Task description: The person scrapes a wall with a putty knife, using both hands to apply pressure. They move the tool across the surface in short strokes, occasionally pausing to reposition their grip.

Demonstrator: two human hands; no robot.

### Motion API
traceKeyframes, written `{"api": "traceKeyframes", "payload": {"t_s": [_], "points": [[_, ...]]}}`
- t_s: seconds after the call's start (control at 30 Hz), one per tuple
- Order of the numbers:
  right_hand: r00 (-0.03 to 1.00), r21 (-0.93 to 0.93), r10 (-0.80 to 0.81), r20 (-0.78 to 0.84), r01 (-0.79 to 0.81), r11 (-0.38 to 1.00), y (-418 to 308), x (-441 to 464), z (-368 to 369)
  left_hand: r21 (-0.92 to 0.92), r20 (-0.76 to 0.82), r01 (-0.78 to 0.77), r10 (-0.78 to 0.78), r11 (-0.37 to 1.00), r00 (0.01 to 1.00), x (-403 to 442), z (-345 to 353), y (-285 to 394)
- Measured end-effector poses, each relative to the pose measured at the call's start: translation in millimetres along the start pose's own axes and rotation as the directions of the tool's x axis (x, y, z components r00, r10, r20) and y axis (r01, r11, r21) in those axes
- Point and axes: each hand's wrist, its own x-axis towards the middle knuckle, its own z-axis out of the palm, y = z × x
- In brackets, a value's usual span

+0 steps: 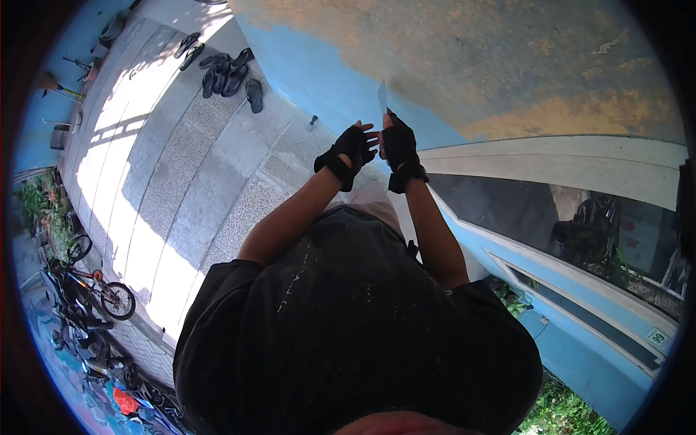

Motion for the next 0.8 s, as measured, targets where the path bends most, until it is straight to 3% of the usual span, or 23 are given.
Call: {"api": "traceKeyframes", "payload": {"t_s": [0.07,0.13,0.2,0.23,0.3,0.33,0.4,0.53,0.6,0.73,0.8], "points": [[0.998,0.047,0.011,-0.057,-0.008,0.999,-17,-30,-23,0.135,0.086,-0.021,0.009,0.991,0.996,-10,17,-4],[0.998,0.155,-0.057,-0.034,0.062,0.986,-17,-44,-55,0.198,0.236,0.034,-0.081,0.98,0.968,-2,42,-16],[0.999,0.207,-0.043,0.01,0.04,0.977,-22,-52,-80,0.069,0.429,0.111,-0.13,0.991,0.894,11,74,-26],[0.999,0.199,-0.041,0.021,0.036,0.979,-21,-53,-87,0.057,0.427,0.106,-0.12,0.993,0.896,15,86,-30],[0.997,0.204,0.0,0.079,-0.016,0.979,-22,-50,-99,0.069,0.785,0.028,-0.071,0.997,0.616,20,110,-37],[0.996,0.195,0.0,0.095,-0.018,0.981,-23,-45,-102,0.056,0.782,0.016,-0.054,0.998,0.62,22,121,-43],[0.993,0.128,0.098,0.061,-0.105,0.986,-24,-40,-101,-0.09,0.485,0.131,-0.071,0.987,0.872,24,135,-56],[0.998,0.09,0.044,0.042,-0.048,0.995,-34,-45,-93,-0.071,0.434,0.09,-0.05,0.993,0.9,34,127,-56],[0.998,-0.085,-0.007,-0.066,0.001,0.996,-33,-44,-91,-0.102,0.393,0.043,0.001,0.994,0.92,40,128,-58],[1.0,-0.169,0.01,-0.023,-0.014,0.986,-26,-33,-86,-0.131,0.311,-0.034,0.074,0.991,0.948,27,127,-50],[0.979,-0.314,-0.167,-0.116,0.123,0.941,-17,-26,-80,-0.141,0.333,-0.03,0.076,0.99,0.94,33,125,-52]]}}
